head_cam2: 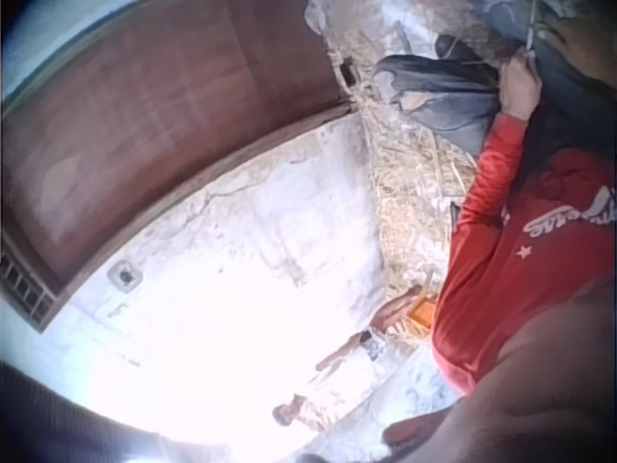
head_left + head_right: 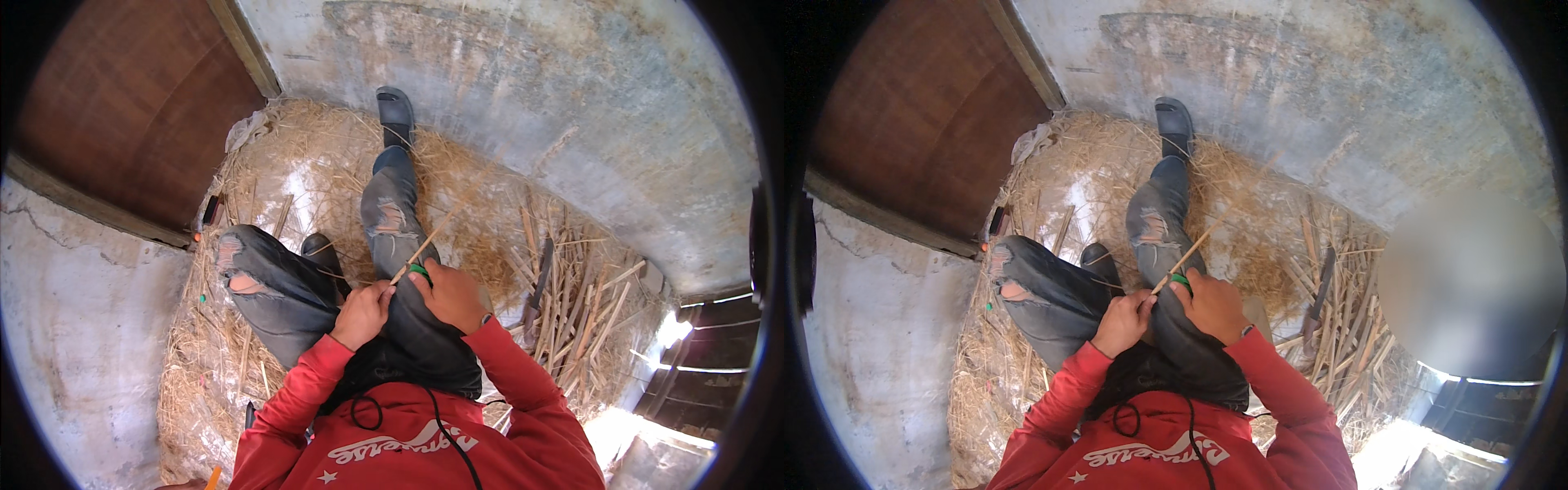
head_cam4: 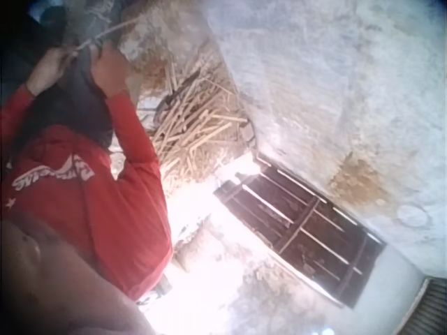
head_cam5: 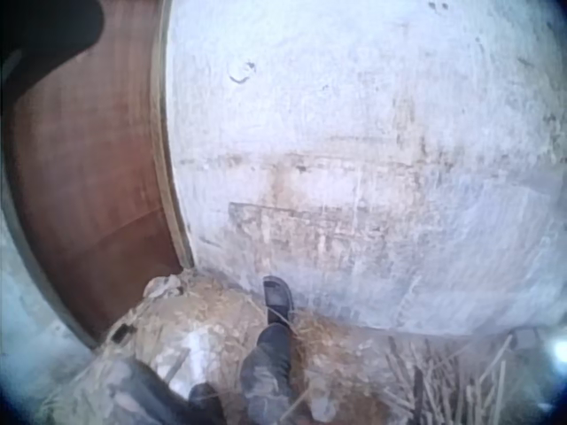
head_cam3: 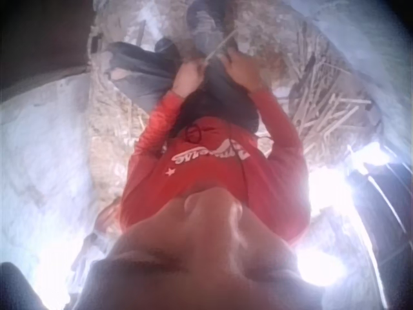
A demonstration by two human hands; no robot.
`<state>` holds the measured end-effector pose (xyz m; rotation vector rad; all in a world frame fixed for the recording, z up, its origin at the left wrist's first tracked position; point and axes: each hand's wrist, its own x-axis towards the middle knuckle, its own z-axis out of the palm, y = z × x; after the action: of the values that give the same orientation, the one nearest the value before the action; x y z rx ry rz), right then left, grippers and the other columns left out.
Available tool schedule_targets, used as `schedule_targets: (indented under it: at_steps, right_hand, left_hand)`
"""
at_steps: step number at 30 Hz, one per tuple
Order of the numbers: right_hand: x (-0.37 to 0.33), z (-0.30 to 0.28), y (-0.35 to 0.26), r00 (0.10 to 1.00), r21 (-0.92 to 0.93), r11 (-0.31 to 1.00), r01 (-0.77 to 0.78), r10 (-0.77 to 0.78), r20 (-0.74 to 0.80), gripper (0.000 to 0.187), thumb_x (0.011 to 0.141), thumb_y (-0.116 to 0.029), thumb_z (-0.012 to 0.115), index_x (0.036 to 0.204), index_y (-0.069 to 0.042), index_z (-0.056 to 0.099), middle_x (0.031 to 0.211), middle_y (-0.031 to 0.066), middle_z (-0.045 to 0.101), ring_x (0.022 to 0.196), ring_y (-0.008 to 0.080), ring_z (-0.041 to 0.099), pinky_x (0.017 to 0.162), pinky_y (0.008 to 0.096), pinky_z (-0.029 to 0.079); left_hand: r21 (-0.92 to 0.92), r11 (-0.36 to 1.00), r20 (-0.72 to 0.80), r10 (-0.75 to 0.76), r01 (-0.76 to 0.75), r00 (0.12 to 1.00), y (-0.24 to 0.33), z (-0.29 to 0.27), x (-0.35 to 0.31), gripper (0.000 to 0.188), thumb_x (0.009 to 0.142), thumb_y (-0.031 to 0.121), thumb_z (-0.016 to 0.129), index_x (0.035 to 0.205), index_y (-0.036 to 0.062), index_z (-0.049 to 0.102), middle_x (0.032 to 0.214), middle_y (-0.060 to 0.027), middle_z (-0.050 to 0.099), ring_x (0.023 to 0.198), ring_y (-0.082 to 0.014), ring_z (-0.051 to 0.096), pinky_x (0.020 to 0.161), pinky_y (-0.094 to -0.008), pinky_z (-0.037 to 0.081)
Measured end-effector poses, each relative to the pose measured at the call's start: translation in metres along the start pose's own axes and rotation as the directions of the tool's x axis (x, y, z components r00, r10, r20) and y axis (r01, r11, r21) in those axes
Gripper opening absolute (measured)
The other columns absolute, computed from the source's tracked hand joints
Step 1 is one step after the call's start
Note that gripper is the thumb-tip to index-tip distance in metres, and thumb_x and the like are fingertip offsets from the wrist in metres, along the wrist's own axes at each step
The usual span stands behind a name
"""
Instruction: The person shaves a wooden stick using a utility knife and a machete, scraping thin layers of wood from the surface while sitting on a ground covered in shavings.
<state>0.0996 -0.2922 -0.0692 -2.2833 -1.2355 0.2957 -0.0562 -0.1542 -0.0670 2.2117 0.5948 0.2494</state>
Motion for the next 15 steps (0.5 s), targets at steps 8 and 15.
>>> schedule_targets:
  at_steps: [8, 15]
  right_hand:
    - [0.000, 0.015, 0.015, 0.996, 0.052, 0.995, -0.082, 0.083, -0.030, 0.039, 0.104, -0.044, 0.054, 0.099, -0.006, 0.059, 0.068, 0.0232, 0.063, 0.068, 0.0458, 0.064, 0.061, 0.0559, 0.047]
    - [0.014, 0.012, 0.028, 0.993, 0.074, 0.994, -0.081, 0.087, -0.082, 0.043, 0.104, -0.045, 0.052, 0.100, -0.003, 0.061, 0.072, 0.0241, 0.066, 0.069, 0.0470, 0.065, 0.063, 0.0568, 0.050]
  left_hand:
    - [0.089, 0.996, 0.012, 0.026, -0.027, 1.000, -0.007, -0.037, -0.071, 0.016, 0.098, 0.010, 0.064, 0.108, -0.0009, 0.069, 0.078, -0.0283, 0.063, 0.073, -0.0463, 0.065, 0.062, -0.0497, 0.050]
    - [0.188, 0.982, 0.012, -0.008, 0.006, 1.000, -0.010, -0.094, -0.162, 0.022, 0.095, 0.008, 0.067, 0.114, -0.0036, 0.067, 0.079, -0.0253, 0.067, 0.072, -0.0427, 0.068, 0.062, -0.0471, 0.053]
